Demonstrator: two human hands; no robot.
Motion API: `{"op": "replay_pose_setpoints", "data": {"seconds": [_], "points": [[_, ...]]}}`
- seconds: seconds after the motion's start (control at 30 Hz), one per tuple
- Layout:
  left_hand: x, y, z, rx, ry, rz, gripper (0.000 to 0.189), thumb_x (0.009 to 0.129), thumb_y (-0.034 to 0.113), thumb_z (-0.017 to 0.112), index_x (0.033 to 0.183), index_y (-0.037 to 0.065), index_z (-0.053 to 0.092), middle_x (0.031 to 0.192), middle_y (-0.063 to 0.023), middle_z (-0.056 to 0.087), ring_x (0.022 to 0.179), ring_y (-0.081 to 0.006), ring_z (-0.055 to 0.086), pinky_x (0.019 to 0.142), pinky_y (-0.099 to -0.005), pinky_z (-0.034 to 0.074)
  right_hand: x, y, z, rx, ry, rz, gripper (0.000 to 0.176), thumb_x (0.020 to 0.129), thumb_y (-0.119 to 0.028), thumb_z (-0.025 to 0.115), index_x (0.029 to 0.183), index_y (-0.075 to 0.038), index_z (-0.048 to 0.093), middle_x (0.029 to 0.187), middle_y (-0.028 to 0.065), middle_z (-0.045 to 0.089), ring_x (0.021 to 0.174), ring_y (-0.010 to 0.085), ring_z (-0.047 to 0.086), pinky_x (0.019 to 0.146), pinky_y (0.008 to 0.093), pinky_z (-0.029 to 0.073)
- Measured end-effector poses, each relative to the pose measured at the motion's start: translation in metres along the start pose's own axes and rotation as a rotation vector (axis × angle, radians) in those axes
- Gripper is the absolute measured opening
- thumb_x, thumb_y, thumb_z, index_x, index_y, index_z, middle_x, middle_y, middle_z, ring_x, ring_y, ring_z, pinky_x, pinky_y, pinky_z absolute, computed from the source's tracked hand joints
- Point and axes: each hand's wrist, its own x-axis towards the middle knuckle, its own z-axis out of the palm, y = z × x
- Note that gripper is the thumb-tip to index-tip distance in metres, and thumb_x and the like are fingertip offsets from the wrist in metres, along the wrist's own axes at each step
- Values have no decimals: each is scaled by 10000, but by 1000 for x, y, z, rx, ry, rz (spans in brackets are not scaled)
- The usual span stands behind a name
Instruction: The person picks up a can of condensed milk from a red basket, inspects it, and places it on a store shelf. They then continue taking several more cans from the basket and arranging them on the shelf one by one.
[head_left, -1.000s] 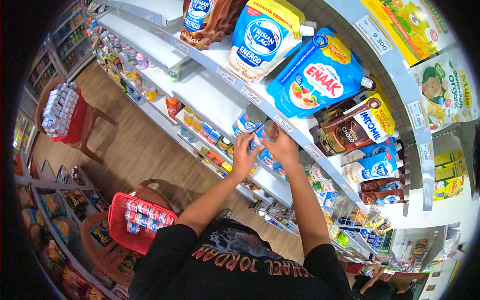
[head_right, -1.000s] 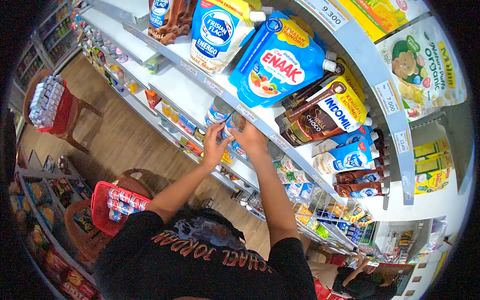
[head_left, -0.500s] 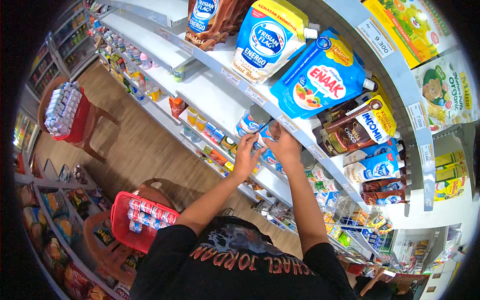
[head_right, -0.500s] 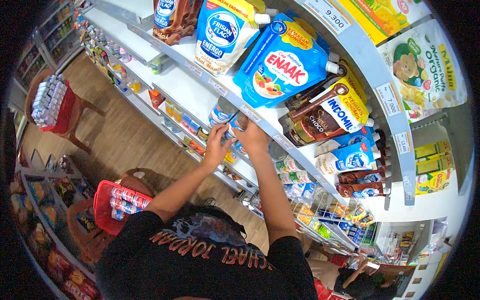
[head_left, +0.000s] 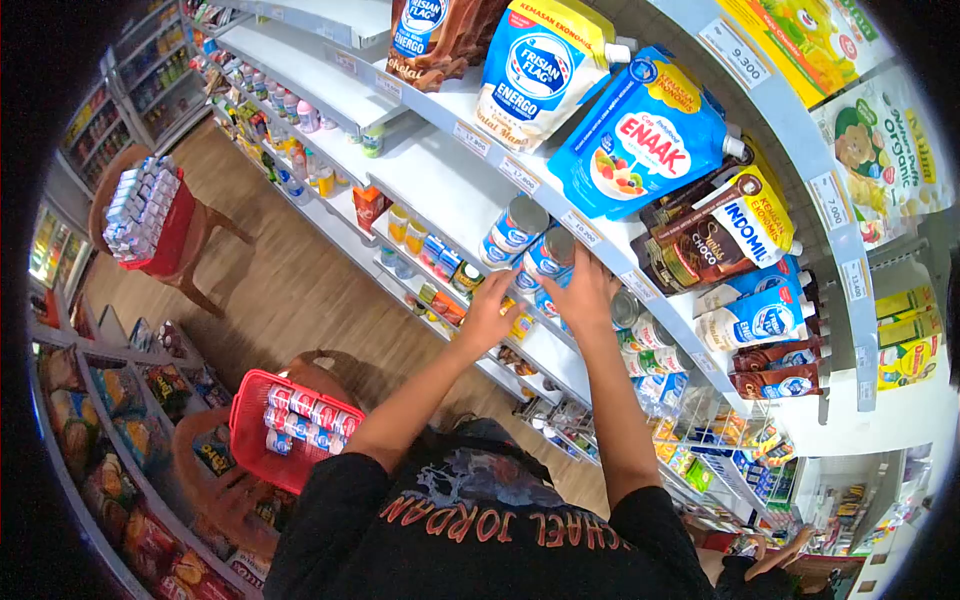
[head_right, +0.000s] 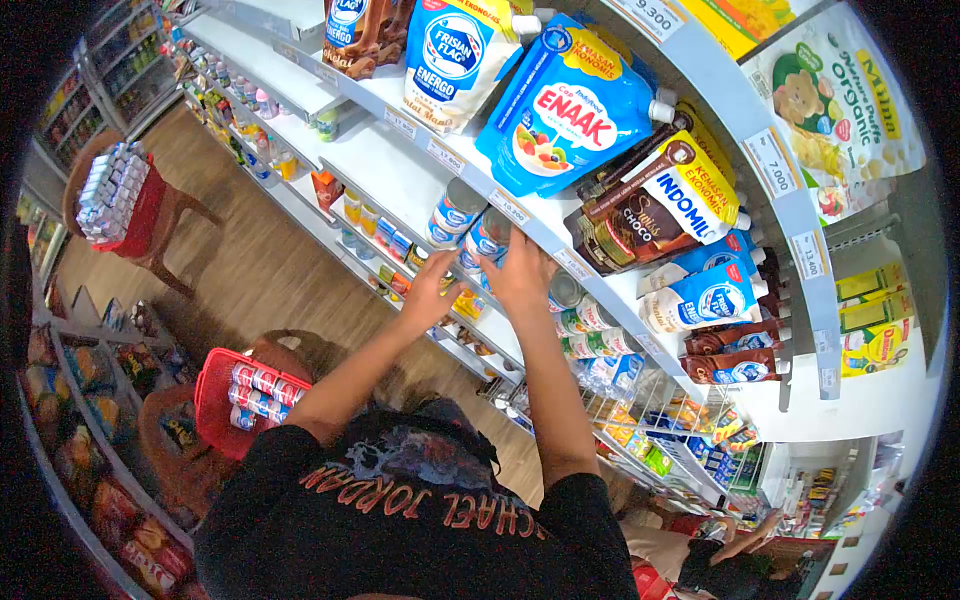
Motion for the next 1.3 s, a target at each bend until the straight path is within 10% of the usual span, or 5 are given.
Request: {"op": "replay_pose_setpoints", "data": {"seconds": [0.23, 0.47, 0.63, 1.0, 1.3], "points": [[-128, -3, -46, 83, -80, -87, 358, 907, 80, 696, 1251, 15, 623, 1120, -164, 651, 1018, -265, 672, 876, -361, 551, -126, 16, 48, 502, 170, -435, 545, 840, -166, 761, 1329, -26, 564, 1317, 170, 597, 1265, 369, 526, 1072, 469, 362], [-314, -2, -75, 163, 323, -688, 320, 918, 126, 671, 1224, 32, 656, 1119, -147, 688, 993, -208, 683, 852, -353, 550, -236, 76, 159, 890, -1236, -294, 517, 942, -333, 698, 1327, -9, 578, 1237, 173, 658, 1155, 285, 634, 984, 379, 489], [-472, 6, -52, 85, 783, -1227, 394, 963, 317, 655, 1224, 22, 655, 1102, -146, 717, 1029, -238, 672, 884, -358, 529, -253, 117, 181, 747, -1384, -405, 492, 992, -335, 634, 1353, -10, 555, 1227, 125, 647, 1092, 211, 634, 939, 341, 511], [-747, 98, 173, -322, 1274, -1828, 434, 925, 447, 689, 1085, 44, 666, 806, -75, 628, 694, -201, 610, 601, -394, 505, -215, 180, 293, 818, -1370, 404, 388, 973, -313, 579, 1254, -46, 567, 1135, 95, 635, 949, 284, 683, 766, 435, 553], [-657, 64, 139, -589, 2027, -1185, 391, 1001, 374, 600, 1260, 82, 594, 1067, -78, 667, 787, -180, 632, 684, -327, 510, -186, 109, 331, 124, -1524, -197, 411, 921, -370, 663, 1127, -15, 664, 1002, 93, 675, 840, 233, 673, 666, 368, 568]]}}
